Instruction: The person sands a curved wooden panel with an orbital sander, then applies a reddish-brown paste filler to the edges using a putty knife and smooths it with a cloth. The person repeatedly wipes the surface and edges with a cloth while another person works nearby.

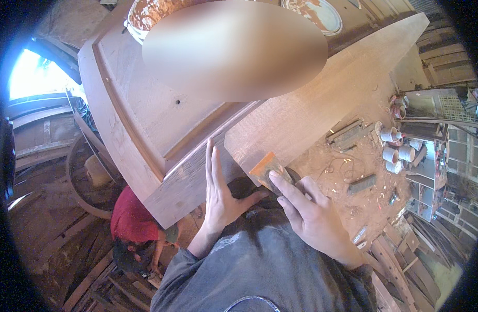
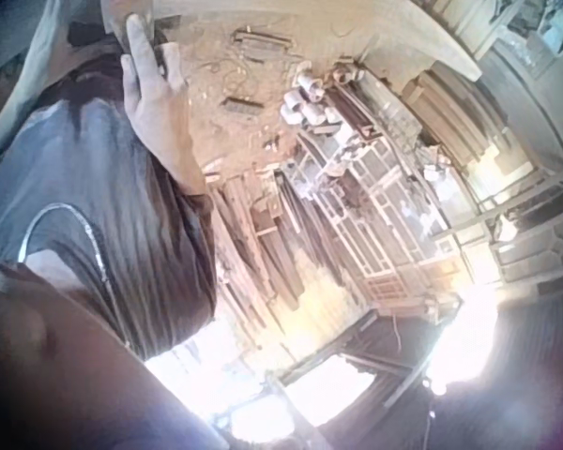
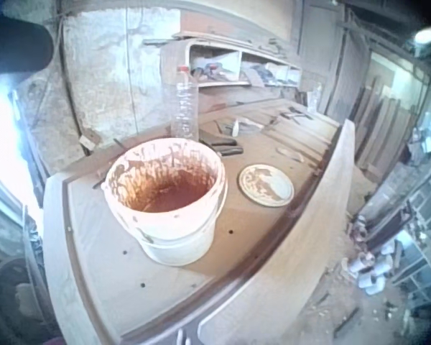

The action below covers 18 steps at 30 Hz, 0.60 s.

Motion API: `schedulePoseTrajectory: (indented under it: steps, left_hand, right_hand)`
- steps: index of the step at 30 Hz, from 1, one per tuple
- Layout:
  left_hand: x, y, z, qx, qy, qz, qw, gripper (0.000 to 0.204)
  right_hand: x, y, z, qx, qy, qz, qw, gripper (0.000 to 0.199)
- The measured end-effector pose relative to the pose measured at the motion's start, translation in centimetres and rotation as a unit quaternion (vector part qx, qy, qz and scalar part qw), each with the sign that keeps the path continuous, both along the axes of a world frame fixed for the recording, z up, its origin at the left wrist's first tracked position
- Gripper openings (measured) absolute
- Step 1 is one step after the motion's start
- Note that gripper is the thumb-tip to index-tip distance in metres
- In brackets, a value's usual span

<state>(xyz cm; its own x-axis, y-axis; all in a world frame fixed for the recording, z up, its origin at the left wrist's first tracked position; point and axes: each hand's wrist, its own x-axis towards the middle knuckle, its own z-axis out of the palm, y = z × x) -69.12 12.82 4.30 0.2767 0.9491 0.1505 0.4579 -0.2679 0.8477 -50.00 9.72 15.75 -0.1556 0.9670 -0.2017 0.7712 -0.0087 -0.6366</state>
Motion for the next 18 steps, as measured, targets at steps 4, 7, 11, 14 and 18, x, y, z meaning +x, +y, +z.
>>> schedulePoseTrajectory:
  steps: [4, 7, 11, 14, 18]
  left_hand:
    - [0.7, 1.9, 0.6, -0.016, 0.015, -0.015, 1.0, 0.125]
    - [0.5, 2.3, 0.3, -0.029, 0.014, -0.024, 0.999, 0.123]
    - [0.4, 2.3, 0.1, -0.028, 0.037, -0.036, 0.998, 0.123]
    - [0.4, 2.3, -0.1, -0.015, 0.037, -0.033, 0.999, 0.123]
    - [0.4, 2.3, -0.1, -0.019, 0.04, -0.032, 0.998, 0.123]
  right_hand:
    - [-0.5, 0.8, 0.3, -0.032, -0.049, 0.018, 0.998, 0.054]
    - [-0.9, 1.3, 0.5, -0.02, -0.071, 0.037, 0.997, 0.054]
    - [-1.2, 1.7, 0.5, -0.047, -0.097, 0.057, 0.993, 0.059]
    - [-1.4, 1.6, 0.2, -0.047, -0.116, 0.067, 0.99, 0.061]
    - [-1.5, 1.1, 0.1, -0.043, -0.164, 0.077, 0.983, 0.061]
